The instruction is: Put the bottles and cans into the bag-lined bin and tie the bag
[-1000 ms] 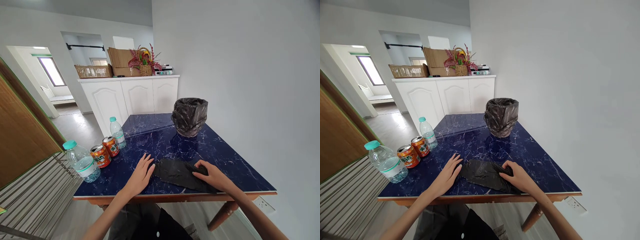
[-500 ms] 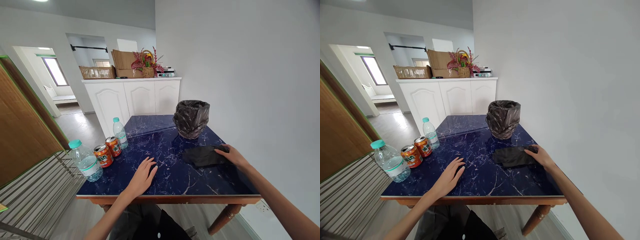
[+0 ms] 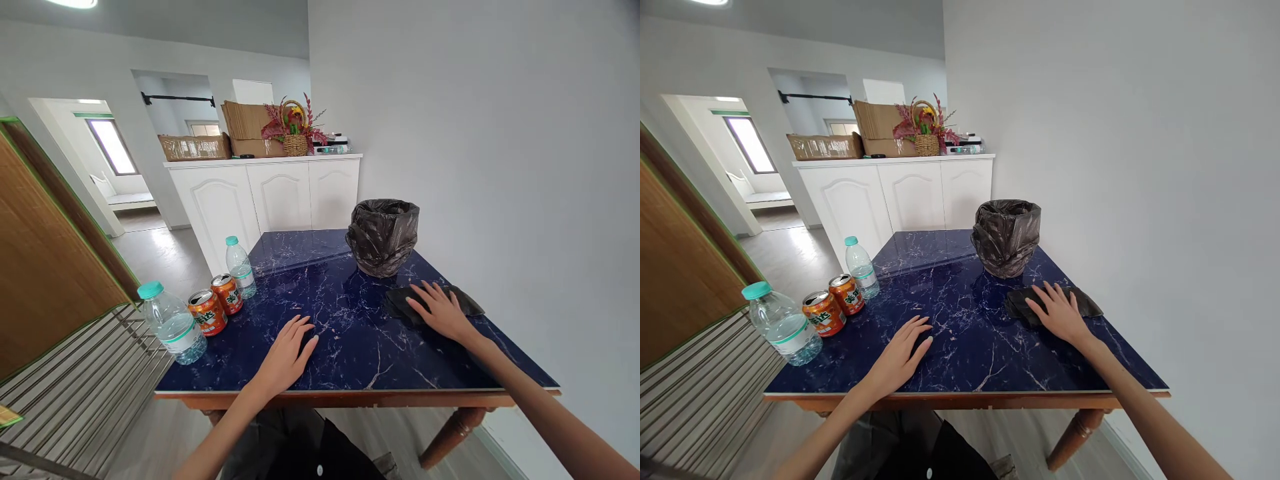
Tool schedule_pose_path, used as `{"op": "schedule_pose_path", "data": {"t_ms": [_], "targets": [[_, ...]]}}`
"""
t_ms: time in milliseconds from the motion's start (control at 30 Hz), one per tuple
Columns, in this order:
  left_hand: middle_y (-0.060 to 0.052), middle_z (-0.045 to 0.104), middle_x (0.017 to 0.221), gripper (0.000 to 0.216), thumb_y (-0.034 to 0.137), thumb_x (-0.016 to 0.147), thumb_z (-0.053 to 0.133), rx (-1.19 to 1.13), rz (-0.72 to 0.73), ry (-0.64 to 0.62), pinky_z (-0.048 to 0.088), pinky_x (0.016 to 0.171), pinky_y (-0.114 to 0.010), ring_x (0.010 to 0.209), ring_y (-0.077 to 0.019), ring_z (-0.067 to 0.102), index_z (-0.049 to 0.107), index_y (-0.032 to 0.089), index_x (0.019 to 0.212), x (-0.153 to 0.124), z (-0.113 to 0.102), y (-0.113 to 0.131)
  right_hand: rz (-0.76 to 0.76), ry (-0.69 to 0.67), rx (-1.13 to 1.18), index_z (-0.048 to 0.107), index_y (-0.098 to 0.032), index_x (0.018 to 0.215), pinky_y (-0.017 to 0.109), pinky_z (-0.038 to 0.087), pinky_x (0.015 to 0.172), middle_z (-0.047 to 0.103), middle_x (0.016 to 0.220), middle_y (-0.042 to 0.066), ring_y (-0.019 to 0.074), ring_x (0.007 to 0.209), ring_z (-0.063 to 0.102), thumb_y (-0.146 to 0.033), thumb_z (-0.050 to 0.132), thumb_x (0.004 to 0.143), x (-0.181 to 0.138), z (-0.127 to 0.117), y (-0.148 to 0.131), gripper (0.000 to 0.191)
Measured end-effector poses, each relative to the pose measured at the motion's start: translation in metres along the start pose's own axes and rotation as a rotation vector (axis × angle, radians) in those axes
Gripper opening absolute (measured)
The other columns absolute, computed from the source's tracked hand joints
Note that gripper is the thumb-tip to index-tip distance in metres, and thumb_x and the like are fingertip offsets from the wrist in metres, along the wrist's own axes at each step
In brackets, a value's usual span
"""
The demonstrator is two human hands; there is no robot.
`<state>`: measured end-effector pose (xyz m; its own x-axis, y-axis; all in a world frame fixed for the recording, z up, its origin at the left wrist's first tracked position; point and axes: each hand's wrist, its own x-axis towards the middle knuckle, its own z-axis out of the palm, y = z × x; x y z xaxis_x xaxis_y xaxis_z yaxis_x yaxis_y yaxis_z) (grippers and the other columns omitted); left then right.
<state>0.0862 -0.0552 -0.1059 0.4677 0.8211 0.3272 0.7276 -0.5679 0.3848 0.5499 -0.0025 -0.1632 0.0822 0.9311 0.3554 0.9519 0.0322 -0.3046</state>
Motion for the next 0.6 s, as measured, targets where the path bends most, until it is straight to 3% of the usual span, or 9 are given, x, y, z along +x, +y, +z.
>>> {"op": "schedule_pose_path", "data": {"t_ms": [167, 267, 367, 467, 600], "targets": [[-0.008, 0.058, 0.160, 0.043, 0.052, 0.111, 0.044, 0.005, 0.021, 0.007, 0.041, 0.127, -0.056, 0.158, -0.0302, 0.041, 0.062, 0.026, 0.141, -0.001, -0.001, 0.001, -0.037, -0.017, -0.028, 0.054, -0.019, 0.158, 0.079, 0.022, 0.122, 0.044, 0.168, 0.021, 0.0456, 0.158, 0.034, -0.056, 0.033, 0.108, -0.009, 0.008, -0.019, 0.065], [-0.008, 0.057, 0.161, 0.044, 0.052, 0.111, 0.046, -0.007, 0.020, -0.008, 0.040, 0.128, -0.056, 0.158, -0.0295, 0.041, 0.062, 0.026, 0.142, -0.001, -0.001, 0.000, -0.117, 0.030, -0.023, 0.048, -0.019, 0.161, 0.069, 0.019, 0.129, 0.039, 0.172, 0.016, 0.0370, 0.163, 0.025, -0.053, 0.034, 0.110, -0.022, 0.002, -0.040, 0.063], [-0.009, 0.052, 0.165, 0.048, 0.054, 0.111, 0.046, -0.002, 0.011, -0.055, 0.038, 0.129, -0.055, 0.160, -0.0290, 0.037, 0.057, 0.026, 0.148, -0.002, -0.005, -0.008, -0.283, 0.032, 0.125, 0.047, -0.020, 0.162, 0.060, 0.024, 0.132, 0.042, 0.171, 0.012, 0.0304, 0.163, 0.028, -0.054, 0.040, 0.111, -0.044, -0.005, -0.074, 0.062], [-0.009, 0.047, 0.169, 0.055, 0.055, 0.110, 0.047, 0.046, 0.013, -0.084, 0.035, 0.130, -0.055, 0.161, -0.0291, 0.035, 0.052, 0.025, 0.155, -0.006, -0.014, -0.026, -0.386, -0.076, 0.312, 0.045, -0.026, 0.163, 0.054, 0.032, 0.131, 0.040, 0.173, 0.008, 0.0258, 0.161, 0.034, -0.051, 0.042, 0.112, -0.067, -0.011, -0.109, 0.057], [-0.008, 0.047, 0.169, 0.056, 0.055, 0.110, 0.045, 0.113, -0.021, -0.075, 0.031, 0.132, -0.053, 0.160, -0.0279, 0.037, 0.052, 0.025, 0.157, -0.016, -0.029, -0.053, -0.375, -0.214, 0.376, 0.047, -0.031, 0.163, 0.053, 0.035, 0.130, 0.041, 0.172, 0.005, 0.0257, 0.160, 0.037, -0.054, 0.045, 0.112, -0.081, -0.014, -0.134, 0.056]]}}
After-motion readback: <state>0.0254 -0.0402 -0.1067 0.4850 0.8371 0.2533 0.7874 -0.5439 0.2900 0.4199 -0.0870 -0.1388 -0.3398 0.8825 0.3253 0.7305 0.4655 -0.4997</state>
